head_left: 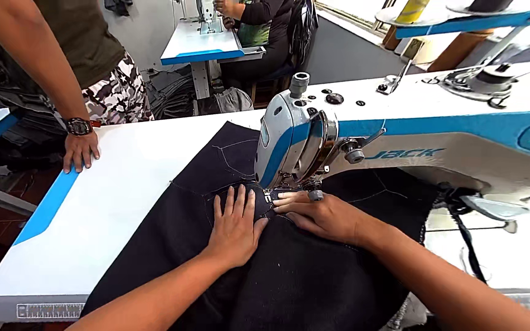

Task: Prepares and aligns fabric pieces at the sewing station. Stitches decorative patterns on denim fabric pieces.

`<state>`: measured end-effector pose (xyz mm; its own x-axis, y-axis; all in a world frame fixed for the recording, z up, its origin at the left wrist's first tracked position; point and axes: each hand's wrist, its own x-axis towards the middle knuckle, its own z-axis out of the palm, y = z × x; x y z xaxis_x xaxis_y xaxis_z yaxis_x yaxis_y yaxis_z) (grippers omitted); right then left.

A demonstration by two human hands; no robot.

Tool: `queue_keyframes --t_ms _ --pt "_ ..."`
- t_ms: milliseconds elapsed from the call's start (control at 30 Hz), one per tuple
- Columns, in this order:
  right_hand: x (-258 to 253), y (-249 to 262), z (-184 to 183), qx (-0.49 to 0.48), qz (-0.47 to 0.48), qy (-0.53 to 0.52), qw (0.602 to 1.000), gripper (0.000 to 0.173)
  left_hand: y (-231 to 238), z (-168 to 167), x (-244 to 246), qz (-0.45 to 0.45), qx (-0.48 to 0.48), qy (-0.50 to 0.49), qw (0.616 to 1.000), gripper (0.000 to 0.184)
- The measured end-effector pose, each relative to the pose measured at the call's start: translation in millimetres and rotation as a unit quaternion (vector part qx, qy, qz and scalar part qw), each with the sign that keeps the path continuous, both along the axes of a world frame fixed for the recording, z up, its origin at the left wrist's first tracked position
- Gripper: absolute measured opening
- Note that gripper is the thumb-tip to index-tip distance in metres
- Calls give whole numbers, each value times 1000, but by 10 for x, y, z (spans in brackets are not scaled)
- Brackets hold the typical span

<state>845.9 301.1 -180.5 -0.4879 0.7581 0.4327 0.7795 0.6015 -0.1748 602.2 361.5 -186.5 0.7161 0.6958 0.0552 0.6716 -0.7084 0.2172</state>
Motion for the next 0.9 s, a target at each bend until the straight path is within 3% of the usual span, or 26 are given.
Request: queue_keyframes --t_ms 100,167,267,333,400,533,700,900 --pt "-517 -322 309 9 -148 -2 989 28 119 195 -66 -46 -46 44 997 61" --pt "-967 -451 260 17 -224 49 973 31 398 253 -144 -147 19 33 988 47" --pt "-1445 -400 -147 2 -289 48 956 55 1092 130 -233 -410 125 -6 903 46" --pt "-1448 -370 -355 38 -305 -3 951 60 1281 52 -235 -471 96 -5 877 57" --pt "-1292 -437 -390 46 -278 -16 959 54 1135 -13 -283 -434 73 -12 898 62" --pt "-662 -452 -344 53 -150 14 987 38 497 -67 -293 -264 70 -25 962 66" --pt "200 -47 -251 27 34 3 999 39 -88 -6 -17 -61 -1 15 998 78" --pt "289 205 -229 52 15 29 998 32 -211 -6 216 29 30 23 999 79"
